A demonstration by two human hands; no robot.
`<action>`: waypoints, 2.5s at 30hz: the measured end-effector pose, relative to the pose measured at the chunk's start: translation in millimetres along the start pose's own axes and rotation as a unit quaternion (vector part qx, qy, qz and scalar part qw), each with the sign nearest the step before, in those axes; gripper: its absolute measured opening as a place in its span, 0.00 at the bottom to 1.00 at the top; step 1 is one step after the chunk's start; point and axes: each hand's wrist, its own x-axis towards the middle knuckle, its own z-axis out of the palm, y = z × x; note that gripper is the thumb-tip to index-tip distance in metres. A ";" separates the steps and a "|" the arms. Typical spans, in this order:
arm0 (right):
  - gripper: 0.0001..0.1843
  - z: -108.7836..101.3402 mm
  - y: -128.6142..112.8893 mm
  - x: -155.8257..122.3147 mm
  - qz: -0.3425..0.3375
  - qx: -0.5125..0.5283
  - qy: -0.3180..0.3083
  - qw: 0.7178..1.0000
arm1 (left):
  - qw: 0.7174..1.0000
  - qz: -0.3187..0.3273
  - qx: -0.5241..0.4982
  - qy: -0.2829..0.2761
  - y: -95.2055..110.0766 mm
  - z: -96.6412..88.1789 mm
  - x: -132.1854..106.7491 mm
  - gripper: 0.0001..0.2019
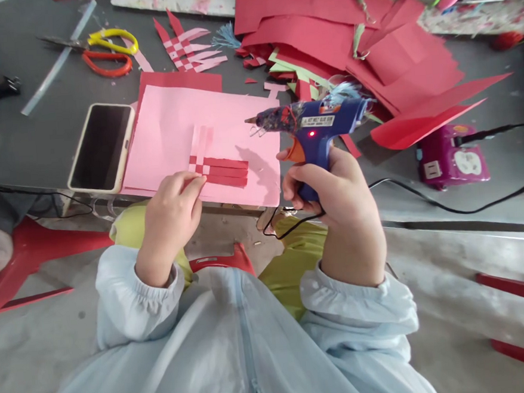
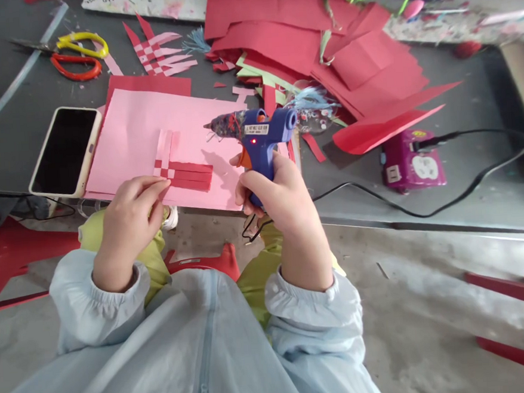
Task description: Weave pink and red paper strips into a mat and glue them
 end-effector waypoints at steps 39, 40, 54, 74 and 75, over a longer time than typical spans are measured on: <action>0.15 -0.4 2.3 0.7 -0.019 -0.013 -0.047 0.999 | 0.997 -0.031 0.058 -0.034 7.3 -5.2 9.7 0.19; 0.15 -0.4 2.5 1.0 -0.020 -0.013 -0.048 0.999 | 0.997 -0.029 0.060 -0.035 8.1 -6.0 10.0 0.18; 0.15 -0.1 1.7 1.9 -0.022 -0.011 -0.055 0.998 | 0.993 -0.029 0.093 -0.060 13.9 -3.0 8.8 0.23; 0.12 -0.9 0.0 1.8 -0.048 -0.002 -0.064 0.997 | 0.982 0.016 0.139 -0.124 28.9 -15.1 9.3 0.29; 0.12 -0.9 0.0 1.9 -0.049 0.000 -0.064 0.997 | 0.982 0.017 0.142 -0.124 28.9 -15.3 9.7 0.30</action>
